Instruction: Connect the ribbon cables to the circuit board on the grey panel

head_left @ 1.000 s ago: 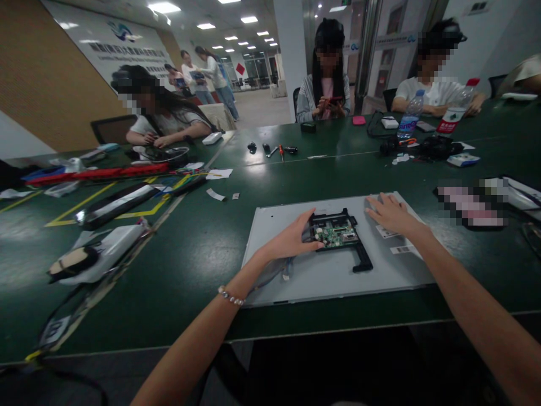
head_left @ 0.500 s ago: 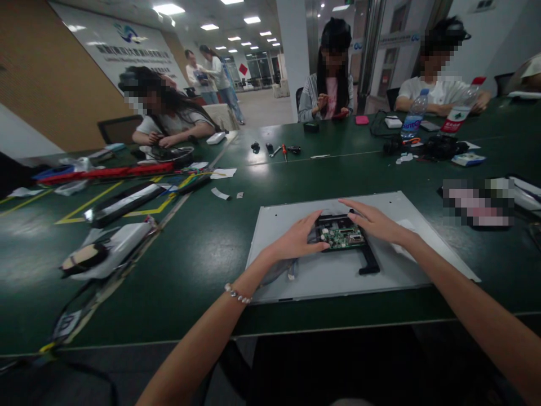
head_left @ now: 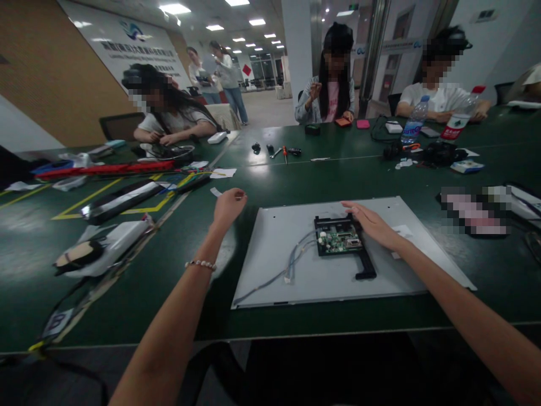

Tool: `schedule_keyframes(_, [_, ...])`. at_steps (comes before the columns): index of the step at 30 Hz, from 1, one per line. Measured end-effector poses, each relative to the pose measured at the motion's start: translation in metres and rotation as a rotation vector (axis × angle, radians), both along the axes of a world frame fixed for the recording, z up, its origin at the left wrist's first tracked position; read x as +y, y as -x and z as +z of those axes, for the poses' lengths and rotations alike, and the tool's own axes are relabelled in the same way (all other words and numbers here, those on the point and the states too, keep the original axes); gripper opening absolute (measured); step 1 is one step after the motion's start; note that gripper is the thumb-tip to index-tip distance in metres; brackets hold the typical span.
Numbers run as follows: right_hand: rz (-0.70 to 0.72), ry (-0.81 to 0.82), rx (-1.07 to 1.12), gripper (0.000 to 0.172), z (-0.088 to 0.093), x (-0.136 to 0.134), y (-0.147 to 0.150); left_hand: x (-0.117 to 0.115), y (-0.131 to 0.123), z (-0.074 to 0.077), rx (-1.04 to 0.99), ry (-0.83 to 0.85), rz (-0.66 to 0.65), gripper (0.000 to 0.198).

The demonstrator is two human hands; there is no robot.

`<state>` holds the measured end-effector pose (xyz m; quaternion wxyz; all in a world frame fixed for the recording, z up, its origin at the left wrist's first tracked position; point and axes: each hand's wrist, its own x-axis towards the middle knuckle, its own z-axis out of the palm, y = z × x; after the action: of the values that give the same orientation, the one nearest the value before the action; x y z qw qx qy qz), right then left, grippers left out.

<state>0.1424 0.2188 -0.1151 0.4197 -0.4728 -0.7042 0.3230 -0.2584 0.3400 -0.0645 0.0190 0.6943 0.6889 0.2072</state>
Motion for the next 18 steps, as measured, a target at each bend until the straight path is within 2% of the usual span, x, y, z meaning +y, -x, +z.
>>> schedule_keyframes(2, [-0.007,0.032,0.084,0.051,-0.003,0.002,0.000,0.012,0.016,-0.003,0.050,0.012,0.104,0.033])
schedule_keyframes(4, [-0.011,0.052,0.139,0.051,-0.006,0.004,0.000,0.021,0.022,-0.006,0.127,0.043,0.151,0.036])
schedule_keyframes(10, [-0.018,0.044,0.131,0.052,-0.010,0.008,-0.001,0.043,0.006,-0.011,0.307,0.070,0.220,0.039])
schedule_keyframes(15, [-0.024,0.040,0.104,0.051,-0.007,0.006,0.001,0.057,0.003,-0.004,0.314,0.137,0.314,0.031])
schedule_keyframes(18, [-0.026,0.031,0.097,0.049,-0.004,0.004,0.003,0.056,0.011,0.001,0.232,0.099,0.303,0.028])
